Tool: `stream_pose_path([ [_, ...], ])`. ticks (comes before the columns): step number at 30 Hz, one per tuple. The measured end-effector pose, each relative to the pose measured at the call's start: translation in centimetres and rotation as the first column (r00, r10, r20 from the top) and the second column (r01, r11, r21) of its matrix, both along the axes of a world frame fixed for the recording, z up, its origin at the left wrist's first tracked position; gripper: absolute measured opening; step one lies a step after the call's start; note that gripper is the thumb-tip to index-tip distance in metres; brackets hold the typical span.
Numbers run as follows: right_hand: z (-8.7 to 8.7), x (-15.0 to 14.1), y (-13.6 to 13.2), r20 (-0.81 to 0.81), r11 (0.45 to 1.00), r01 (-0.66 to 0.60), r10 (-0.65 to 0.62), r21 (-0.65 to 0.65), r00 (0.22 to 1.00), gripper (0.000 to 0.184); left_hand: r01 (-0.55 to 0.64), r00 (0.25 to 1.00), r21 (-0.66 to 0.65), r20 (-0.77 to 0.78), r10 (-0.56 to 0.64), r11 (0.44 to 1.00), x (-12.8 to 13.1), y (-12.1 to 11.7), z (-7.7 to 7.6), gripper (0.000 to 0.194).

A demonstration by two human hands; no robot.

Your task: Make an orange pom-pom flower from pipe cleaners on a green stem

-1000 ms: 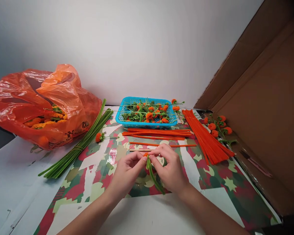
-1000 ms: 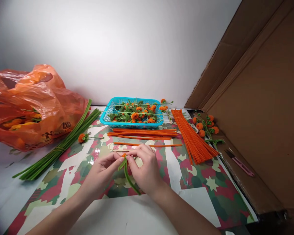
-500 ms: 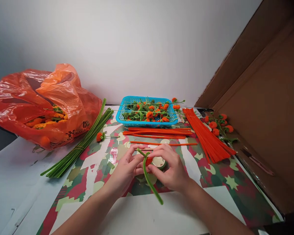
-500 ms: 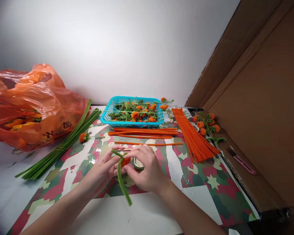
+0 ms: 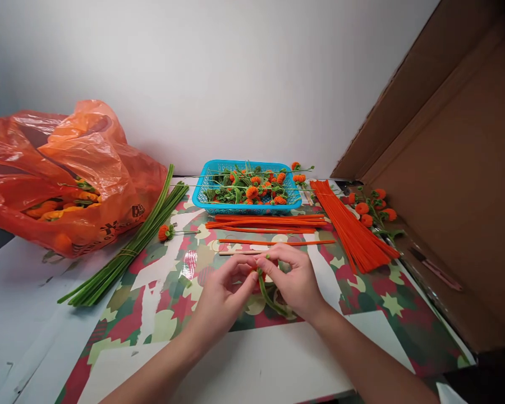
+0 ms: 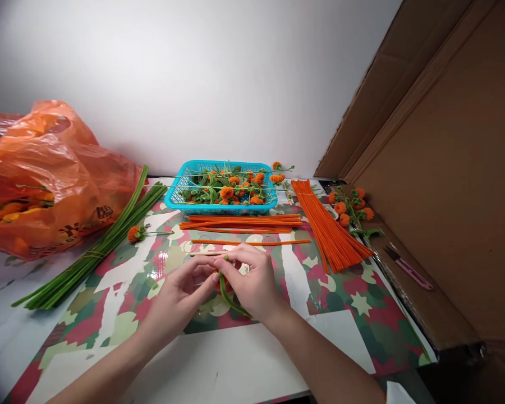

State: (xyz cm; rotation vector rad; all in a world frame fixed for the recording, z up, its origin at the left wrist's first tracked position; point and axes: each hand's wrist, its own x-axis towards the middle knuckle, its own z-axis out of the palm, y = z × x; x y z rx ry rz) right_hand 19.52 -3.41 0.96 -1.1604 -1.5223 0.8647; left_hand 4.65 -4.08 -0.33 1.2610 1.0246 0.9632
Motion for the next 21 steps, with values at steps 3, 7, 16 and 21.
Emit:
stream_pose_path([
  [3, 0.0, 0.2, 0.2, -0.042, 0.995, -0.001, -0.003, -0.095, 0.999, 0.01, 0.024, 0.999, -0.083, 0.025, -0.022, 0.996, -0.1, 0.1, 0.1, 0.018],
  [7, 0.2, 1.3, 0.5, -0.004, 0.999, -0.008, 0.008, -0.053, 1.0, 0.011, 0.029, 0.985, -0.308, 0.17, 0.025, 0.951, -0.7, 0.6, 0.2, 0.023],
  [16, -1.1, 0.6, -0.1, 0.268, 0.884, -0.144, 0.022, 0.445, 0.963, 0.024, -0.004, 0.932, -0.381, 0.334, 0.141, 0.925, -0.9, 0.8, 0.4, 0.032],
  [21, -1.3, -0.2, -1.0, 0.182, 0.897, -0.055, -0.029, 0.439, 0.983, 0.015, -0.069, 0.953, -0.29, 0.265, 0.15, 0.955, -0.9, 0.5, 0.2, 0.032],
])
